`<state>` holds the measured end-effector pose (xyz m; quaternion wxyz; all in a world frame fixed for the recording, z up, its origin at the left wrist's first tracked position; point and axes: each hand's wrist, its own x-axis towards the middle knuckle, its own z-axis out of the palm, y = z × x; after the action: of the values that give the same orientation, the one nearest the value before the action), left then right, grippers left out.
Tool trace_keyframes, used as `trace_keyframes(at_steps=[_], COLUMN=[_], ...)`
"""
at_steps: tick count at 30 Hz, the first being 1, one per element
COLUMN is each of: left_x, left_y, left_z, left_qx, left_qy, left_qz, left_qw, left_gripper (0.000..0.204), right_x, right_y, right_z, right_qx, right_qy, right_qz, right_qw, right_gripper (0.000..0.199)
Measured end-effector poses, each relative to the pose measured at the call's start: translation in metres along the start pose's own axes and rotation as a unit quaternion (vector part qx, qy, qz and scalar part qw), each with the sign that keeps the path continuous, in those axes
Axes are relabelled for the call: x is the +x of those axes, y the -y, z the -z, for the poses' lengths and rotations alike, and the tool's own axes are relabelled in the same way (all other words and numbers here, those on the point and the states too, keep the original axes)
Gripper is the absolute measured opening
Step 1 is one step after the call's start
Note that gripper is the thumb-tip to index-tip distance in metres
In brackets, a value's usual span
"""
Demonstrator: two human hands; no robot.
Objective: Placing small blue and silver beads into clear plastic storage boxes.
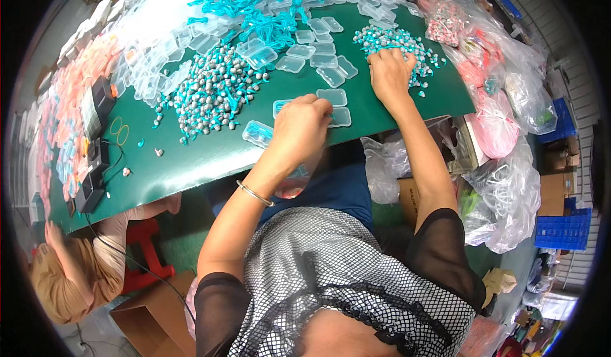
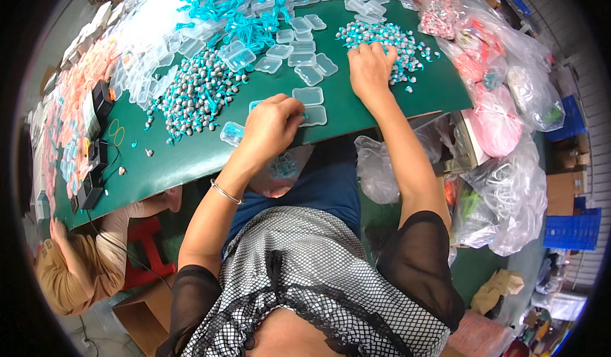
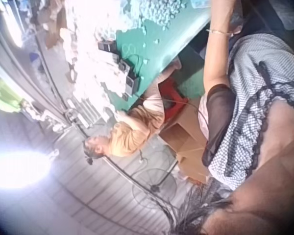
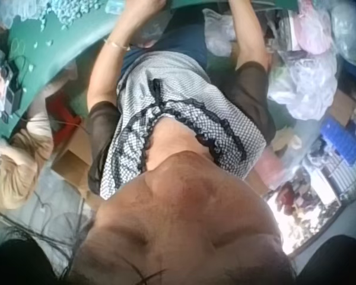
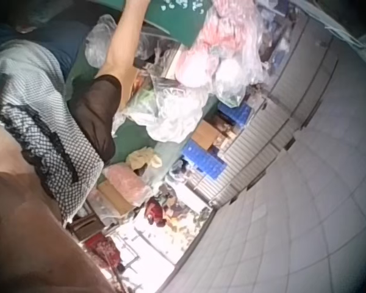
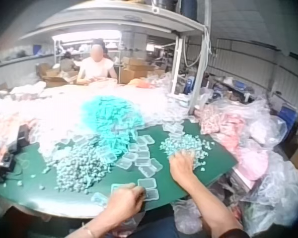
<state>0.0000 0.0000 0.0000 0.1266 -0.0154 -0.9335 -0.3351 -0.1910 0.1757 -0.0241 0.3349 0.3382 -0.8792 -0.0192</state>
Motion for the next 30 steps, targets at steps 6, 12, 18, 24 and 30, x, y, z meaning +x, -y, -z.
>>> trace_keyframes(at_steps=[6,12,18,24,30], left_x=[0.002,0.0,-0.006,-0.007,-0.006], left_y=[0.008,0.008,0.002,0.006,0.008], left_z=[-0.011,-0.015,-0.006,-0.008,-0.009], left_qx=[0.032,0.09,0.086,0.134,0.123], left_qy=[-0.04,-0.06,-0.064,-0.039,-0.057], left_qz=[-0.061,-0.089,-0.084,-0.076,-0.089], left_qw=[0.997,0.99,0.991,0.987,0.987], left_gripper=[0.011,0.013,0.032,0.038,0.035], right_x=[0.001,-0.008,-0.013,-0.048,-0.049], right_y=[0.0,0.005,0.015,0.042,0.056], right_z=[-0.009,-0.004,0.025,0.056,0.06], right_qx=[-0.012,0.012,0.16,0.569,0.484], right_qy=[-0.026,-0.039,-0.061,0.116,0.154], right_qz=[-0.006,-0.009,0.0,-0.103,-0.017], right_qw=[1.0,0.999,0.985,0.807,0.861], right_gripper=[0.01,0.013,0.012,0.019,0.011])
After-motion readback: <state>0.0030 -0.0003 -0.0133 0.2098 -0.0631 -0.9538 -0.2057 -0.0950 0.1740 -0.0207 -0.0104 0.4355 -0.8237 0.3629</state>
